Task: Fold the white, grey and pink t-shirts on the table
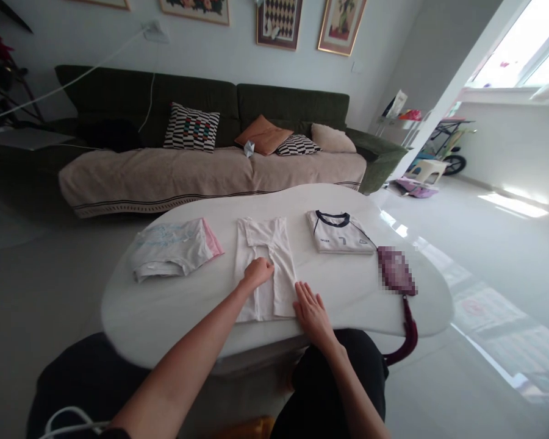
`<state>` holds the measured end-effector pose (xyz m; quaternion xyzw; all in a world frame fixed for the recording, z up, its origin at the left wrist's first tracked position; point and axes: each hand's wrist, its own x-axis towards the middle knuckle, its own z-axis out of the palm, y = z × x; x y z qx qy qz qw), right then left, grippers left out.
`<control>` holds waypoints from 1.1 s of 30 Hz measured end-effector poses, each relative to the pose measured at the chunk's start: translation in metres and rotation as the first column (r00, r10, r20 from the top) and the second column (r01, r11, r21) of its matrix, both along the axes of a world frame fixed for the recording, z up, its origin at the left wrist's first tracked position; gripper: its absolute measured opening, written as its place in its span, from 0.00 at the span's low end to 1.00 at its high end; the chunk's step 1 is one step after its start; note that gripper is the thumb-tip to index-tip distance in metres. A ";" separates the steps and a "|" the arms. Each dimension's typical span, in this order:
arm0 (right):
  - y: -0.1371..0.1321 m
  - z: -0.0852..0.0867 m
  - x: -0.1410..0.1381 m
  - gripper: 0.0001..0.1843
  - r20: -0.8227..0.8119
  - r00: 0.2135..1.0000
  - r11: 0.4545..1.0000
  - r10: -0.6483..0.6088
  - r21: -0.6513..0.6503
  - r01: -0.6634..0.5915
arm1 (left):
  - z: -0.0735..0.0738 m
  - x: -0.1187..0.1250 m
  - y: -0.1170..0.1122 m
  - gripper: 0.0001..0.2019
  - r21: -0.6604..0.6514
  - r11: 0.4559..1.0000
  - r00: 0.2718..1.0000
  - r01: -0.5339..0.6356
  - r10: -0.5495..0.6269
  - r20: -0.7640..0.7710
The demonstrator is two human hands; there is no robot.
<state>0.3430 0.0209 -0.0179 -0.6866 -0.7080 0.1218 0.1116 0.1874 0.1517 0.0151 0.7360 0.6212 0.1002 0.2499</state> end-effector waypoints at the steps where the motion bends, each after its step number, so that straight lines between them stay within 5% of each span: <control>1: 0.000 -0.001 0.000 0.27 -0.002 1.000 1.000 0.000 0.007 0.000 | -0.002 0.002 0.003 0.11 -0.031 0.999 1.000 -0.017 0.018 0.023; 14: 0.000 -0.007 0.001 0.27 -0.006 1.000 0.999 0.004 0.040 -0.003 | -0.016 0.008 -0.009 0.13 -0.366 0.922 0.921 -0.130 0.249 0.299; 20: 0.002 -0.005 0.003 0.30 0.000 1.000 1.000 0.031 0.003 -0.031 | -0.006 0.004 -0.027 0.17 -0.396 0.917 0.933 -0.051 0.185 0.309; 26: 0.015 0.012 -0.010 0.29 0.079 0.994 0.995 0.079 0.059 -0.084 | 0.005 0.003 -0.035 0.18 -0.256 0.966 0.979 -0.024 0.074 0.189; 33: 0.051 0.018 -0.029 0.30 0.139 0.987 0.994 0.081 0.059 -0.090 | 0.019 -0.020 -0.044 0.14 0.150 0.989 0.999 0.012 -0.017 0.030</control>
